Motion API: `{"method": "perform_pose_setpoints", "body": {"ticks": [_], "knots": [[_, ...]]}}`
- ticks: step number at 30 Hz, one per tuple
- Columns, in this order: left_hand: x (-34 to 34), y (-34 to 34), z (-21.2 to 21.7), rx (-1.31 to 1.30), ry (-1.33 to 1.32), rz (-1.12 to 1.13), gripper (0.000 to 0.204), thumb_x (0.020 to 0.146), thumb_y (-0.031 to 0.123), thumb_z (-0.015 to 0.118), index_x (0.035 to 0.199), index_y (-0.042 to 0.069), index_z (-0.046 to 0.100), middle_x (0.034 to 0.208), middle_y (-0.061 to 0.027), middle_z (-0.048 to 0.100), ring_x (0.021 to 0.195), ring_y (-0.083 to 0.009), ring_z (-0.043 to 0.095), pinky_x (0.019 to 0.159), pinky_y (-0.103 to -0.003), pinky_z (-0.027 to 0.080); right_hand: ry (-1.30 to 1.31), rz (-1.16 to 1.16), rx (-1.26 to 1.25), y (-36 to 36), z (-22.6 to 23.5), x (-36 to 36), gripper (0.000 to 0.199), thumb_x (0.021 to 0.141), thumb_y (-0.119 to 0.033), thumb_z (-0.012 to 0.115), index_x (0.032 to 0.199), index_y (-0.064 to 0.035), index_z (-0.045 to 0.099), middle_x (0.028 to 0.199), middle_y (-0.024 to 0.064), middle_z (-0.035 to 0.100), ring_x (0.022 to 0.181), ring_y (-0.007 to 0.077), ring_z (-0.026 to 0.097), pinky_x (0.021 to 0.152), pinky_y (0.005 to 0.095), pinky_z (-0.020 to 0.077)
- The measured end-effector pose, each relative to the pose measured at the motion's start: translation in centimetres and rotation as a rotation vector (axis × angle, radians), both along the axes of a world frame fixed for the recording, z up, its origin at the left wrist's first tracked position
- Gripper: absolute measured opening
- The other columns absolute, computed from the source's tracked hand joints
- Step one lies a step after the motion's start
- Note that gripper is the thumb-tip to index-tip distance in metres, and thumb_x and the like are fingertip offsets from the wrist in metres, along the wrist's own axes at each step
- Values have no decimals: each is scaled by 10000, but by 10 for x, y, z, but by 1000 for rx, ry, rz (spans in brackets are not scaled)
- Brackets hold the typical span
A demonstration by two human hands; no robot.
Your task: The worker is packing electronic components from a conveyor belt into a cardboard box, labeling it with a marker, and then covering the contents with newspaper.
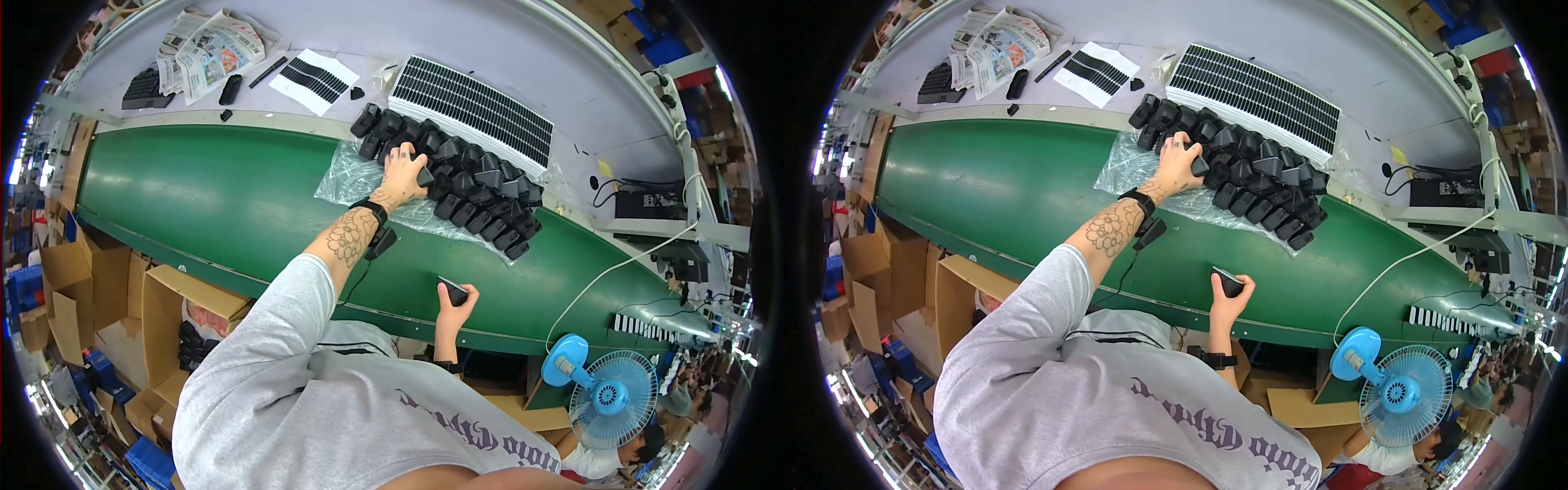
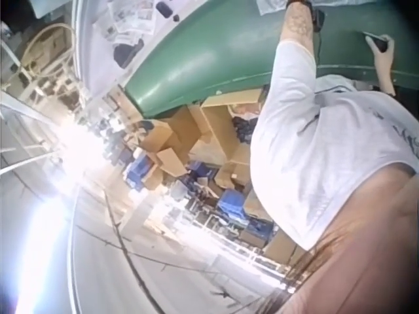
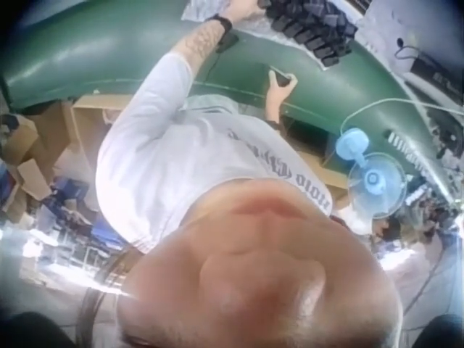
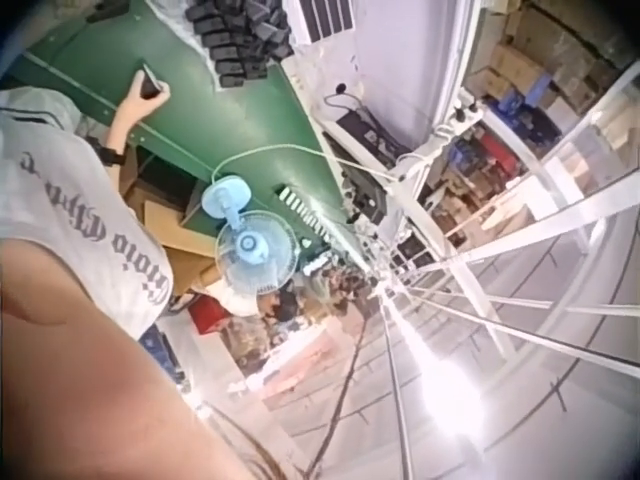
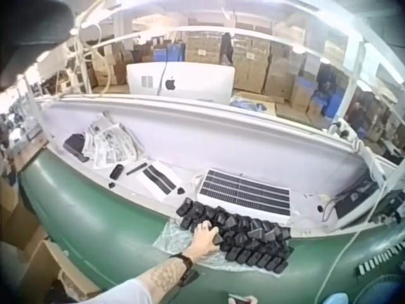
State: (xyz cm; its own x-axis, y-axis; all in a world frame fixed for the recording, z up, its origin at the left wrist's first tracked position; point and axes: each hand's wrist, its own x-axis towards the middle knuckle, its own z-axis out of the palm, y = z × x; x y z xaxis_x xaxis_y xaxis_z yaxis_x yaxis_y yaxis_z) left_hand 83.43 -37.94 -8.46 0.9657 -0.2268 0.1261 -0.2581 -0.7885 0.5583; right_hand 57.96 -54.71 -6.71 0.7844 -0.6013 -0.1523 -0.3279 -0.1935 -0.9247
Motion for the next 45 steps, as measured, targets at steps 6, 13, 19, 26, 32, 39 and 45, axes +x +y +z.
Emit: {"method": "perform_pose_setpoints", "body": {"ticks": [6,13,19,26,32,39,45], "knots": [[2,4,-2,-113,-69,78,463,573,250,773,963,111,567,1067,-154,444,1001,-368,449,843,-460,422,24,11,4,0,-1,-6,450,718,-173,802,999,-53,472,976,60,469,914,186,453,848,314,389],[-11,20,31,-154,182,378,501,642,433,677,952,45,605,906,-156,629,888,-342,615,758,-440,486,33,-6,46,-11,-3,-11,445,721,-175,800,996,-51,472,964,54,466,897,173,452,827,304,399],[-32,22,9,99,388,276,540,681,458,664,1069,85,612,1159,-265,509,955,-377,610,836,-437,491,36,24,72,-21,-18,-10,439,725,-174,799,992,-51,472,946,48,469,875,165,455,802,294,403],[-43,17,-6,92,360,-8,498,646,415,695,1099,226,612,1257,-293,407,965,-414,592,865,-452,482,28,61,69,-16,-5,-6,411,742,-157,785,992,-54,477,931,41,480,839,147,461,761,279,405],[-57,28,-16,-55,459,134,509,630,413,733,1082,206,624,1152,-271,455,977,-404,566,864,-442,475,51,82,289,-7,11,0,382,782,-132,746,1034,-72,465,799,29,511,579,91,483,483,222,385],[-146,117,4,-1082,559,318,388,747,372,738,1001,107,613,867,-36,588,796,-181,581,691,-304,491,143,161,475,10,35,-7,387,872,-352,608,1150,-112,485,880,43,558,538,103,523,349,202,320],[-350,271,90,-1780,656,529,298,836,329,630,1025,137,502,800,-54,522,641,-137,480,489,-265,414,262,408,754,41,-11,9,419,912,-379,543,1084,0,497,895,122,584,625,172,585,483,249,480]]}}
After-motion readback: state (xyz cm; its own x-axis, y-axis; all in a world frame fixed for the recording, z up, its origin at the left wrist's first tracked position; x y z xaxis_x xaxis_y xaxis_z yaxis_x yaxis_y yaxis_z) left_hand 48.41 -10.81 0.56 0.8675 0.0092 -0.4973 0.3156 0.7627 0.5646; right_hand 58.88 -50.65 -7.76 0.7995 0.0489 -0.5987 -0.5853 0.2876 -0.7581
